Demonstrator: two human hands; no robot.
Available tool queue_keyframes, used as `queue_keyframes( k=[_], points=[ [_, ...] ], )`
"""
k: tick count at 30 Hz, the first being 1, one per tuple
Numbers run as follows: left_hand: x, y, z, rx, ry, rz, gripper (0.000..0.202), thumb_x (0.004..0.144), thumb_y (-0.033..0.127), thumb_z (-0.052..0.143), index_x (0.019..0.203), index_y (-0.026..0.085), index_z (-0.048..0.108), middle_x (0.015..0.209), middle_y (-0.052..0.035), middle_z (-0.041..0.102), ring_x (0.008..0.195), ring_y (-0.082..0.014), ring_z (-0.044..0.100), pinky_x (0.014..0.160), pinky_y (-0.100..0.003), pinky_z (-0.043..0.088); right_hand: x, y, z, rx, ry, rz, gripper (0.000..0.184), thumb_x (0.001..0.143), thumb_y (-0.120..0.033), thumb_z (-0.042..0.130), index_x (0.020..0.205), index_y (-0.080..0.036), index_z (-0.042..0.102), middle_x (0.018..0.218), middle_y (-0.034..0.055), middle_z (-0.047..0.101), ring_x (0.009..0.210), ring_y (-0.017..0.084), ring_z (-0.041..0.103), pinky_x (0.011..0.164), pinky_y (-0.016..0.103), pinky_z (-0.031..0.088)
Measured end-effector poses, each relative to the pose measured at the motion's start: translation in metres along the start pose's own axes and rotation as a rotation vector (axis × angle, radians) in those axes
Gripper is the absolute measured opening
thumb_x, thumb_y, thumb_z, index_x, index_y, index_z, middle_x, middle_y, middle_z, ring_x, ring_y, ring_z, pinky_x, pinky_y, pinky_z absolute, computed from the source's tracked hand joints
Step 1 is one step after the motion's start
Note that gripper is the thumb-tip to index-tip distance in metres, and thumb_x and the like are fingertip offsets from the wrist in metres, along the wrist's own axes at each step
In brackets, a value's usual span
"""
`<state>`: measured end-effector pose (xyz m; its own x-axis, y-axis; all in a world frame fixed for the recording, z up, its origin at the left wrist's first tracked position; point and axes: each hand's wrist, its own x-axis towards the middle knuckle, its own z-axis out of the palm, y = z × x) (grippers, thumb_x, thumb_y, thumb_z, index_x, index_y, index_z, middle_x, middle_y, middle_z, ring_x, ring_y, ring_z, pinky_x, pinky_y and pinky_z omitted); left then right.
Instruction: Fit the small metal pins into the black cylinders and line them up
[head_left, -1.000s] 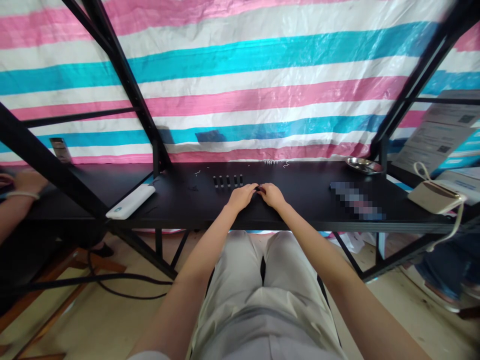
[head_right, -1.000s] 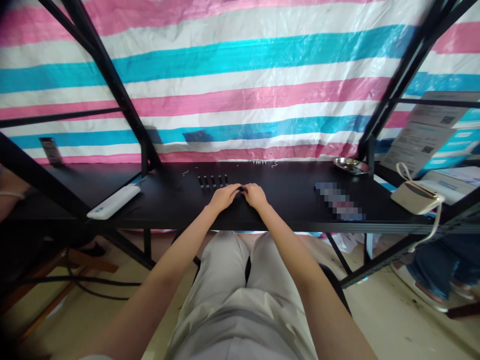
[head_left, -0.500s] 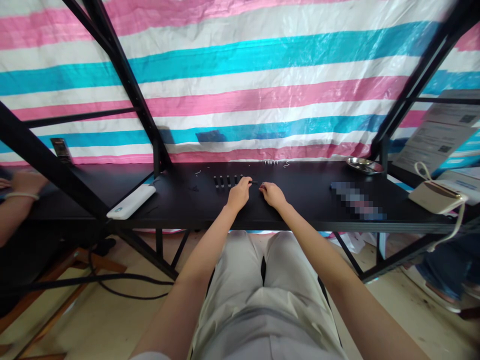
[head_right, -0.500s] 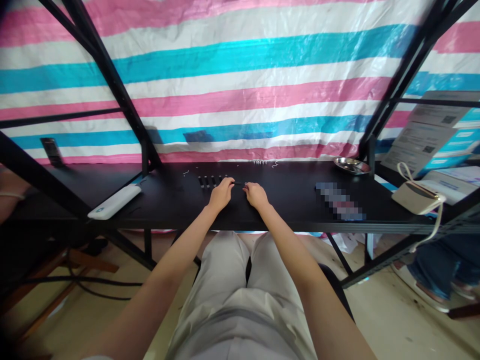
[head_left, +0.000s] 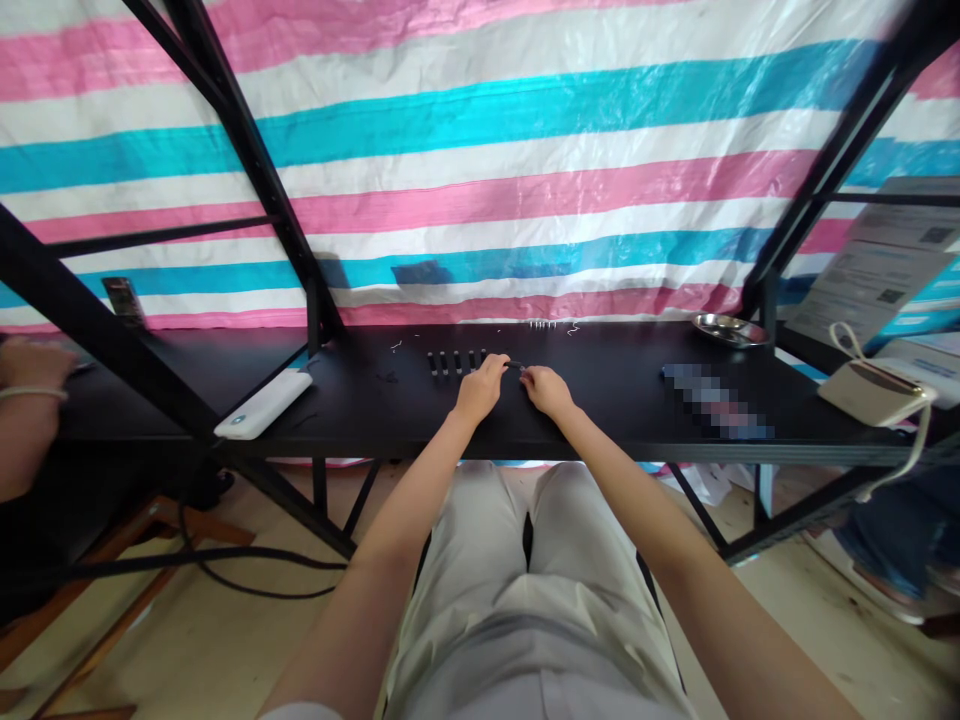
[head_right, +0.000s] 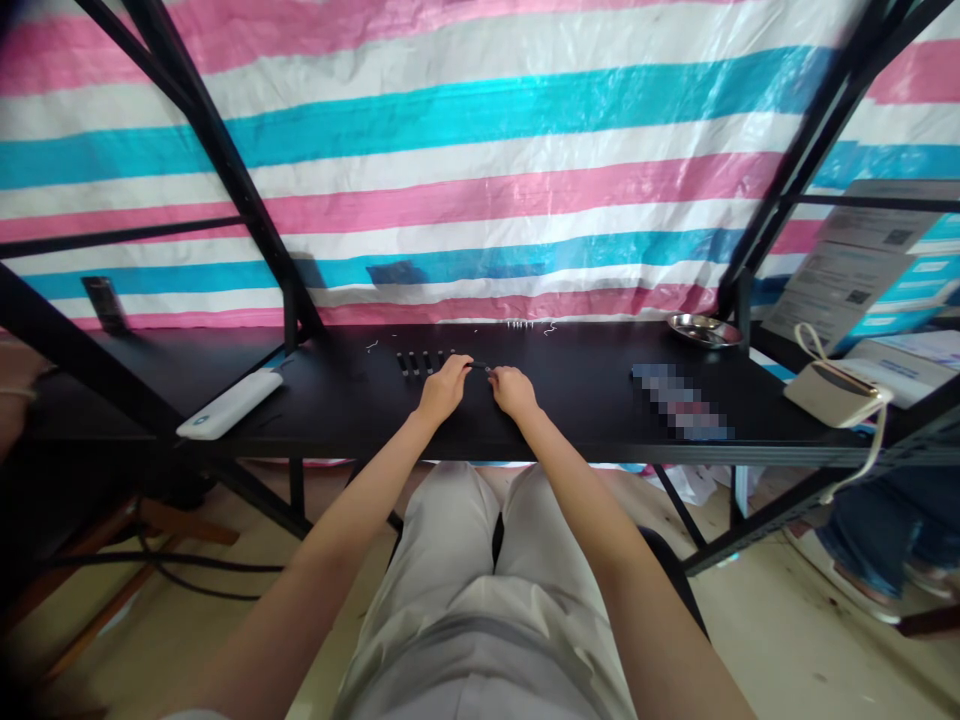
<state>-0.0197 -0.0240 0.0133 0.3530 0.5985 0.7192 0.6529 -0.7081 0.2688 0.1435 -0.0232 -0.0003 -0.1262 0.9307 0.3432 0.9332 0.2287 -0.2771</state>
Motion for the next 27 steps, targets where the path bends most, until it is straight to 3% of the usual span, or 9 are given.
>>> queue_keyframes(
  k=[27],
  points=[
    [-0.0023, -0.0049, 0.0021, 0.012, 0.023, 0.065, 0.028, 0.091, 0.024, 0.037, 0.108, 0.026, 0.059, 0.102, -0.0038, 0.06, 0.085, -0.0107, 0.06, 0.066, -0.017, 0.044, -0.0031, -0.001, -0.0032, 0.017, 0.062, -0.01, 0.026, 0.089, -0.024, 0.04, 0.099, -0.018, 0.063, 0.097, 0.0089, 0.063, 0.093, 0.019, 0.055, 0.079, 0.027, 0.04]
  ],
)
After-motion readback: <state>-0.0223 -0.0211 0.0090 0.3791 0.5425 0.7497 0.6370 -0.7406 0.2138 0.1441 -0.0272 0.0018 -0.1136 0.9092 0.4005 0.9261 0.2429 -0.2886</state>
